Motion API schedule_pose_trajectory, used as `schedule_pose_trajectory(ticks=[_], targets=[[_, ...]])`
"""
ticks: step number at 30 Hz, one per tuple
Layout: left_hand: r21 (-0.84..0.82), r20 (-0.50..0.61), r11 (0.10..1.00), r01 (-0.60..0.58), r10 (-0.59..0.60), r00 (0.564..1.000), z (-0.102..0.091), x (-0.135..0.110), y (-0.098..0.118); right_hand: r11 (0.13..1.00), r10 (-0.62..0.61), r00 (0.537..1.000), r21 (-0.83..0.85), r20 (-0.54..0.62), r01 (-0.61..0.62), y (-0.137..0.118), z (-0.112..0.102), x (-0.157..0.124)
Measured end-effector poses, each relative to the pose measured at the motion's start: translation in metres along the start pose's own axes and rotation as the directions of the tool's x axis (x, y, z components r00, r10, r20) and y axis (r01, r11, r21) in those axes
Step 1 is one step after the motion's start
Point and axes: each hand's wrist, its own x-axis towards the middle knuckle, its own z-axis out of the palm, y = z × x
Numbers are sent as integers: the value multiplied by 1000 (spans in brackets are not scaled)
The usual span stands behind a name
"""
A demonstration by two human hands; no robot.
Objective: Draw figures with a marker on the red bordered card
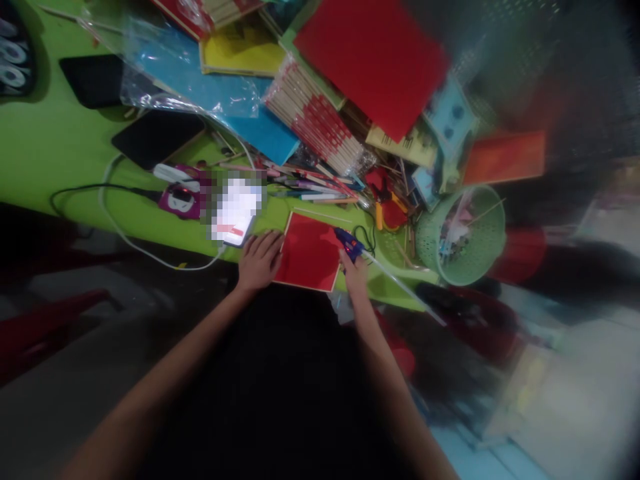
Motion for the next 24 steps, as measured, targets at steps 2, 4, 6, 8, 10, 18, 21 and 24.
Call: schedule_pose_trajectory(ticks=[2,4,6,8,10,18,21,24], targets=[[5,-2,1000,-2,2,1000,0,0,0,1000,-8,1000,7,1,8,-1,-1,-1],[10,-6,1000,-1,1,1000,0,1,0,1000,-9,1000,9,2,9,-2,-2,-1],[15,-9,1000,-1,1,1000,0,1,0,1000,0,1000,12,5,0,-1,-3,-1],[19,-10,1000,-2,2,1000,0,1,0,1000,9,1000,18,11,-9,0,-2,-1],[23,-9,1000,-2,2,1000,0,1,1,1000,8,1000,27,16,-8,2,-1,0],[22,-6,1000,-7,7,1000,-2,1,1,1000,4,1000,5,0,-4,2,-3,-1],[20,-12,1000,-9,9,1000,-1,1,1,1000,3,1000,-8,-6,-4,1,-2,0],[20,-17,1000,-10,10,1000,0,1,1,1000,6,1000,4,13,-6,0,0,0]])
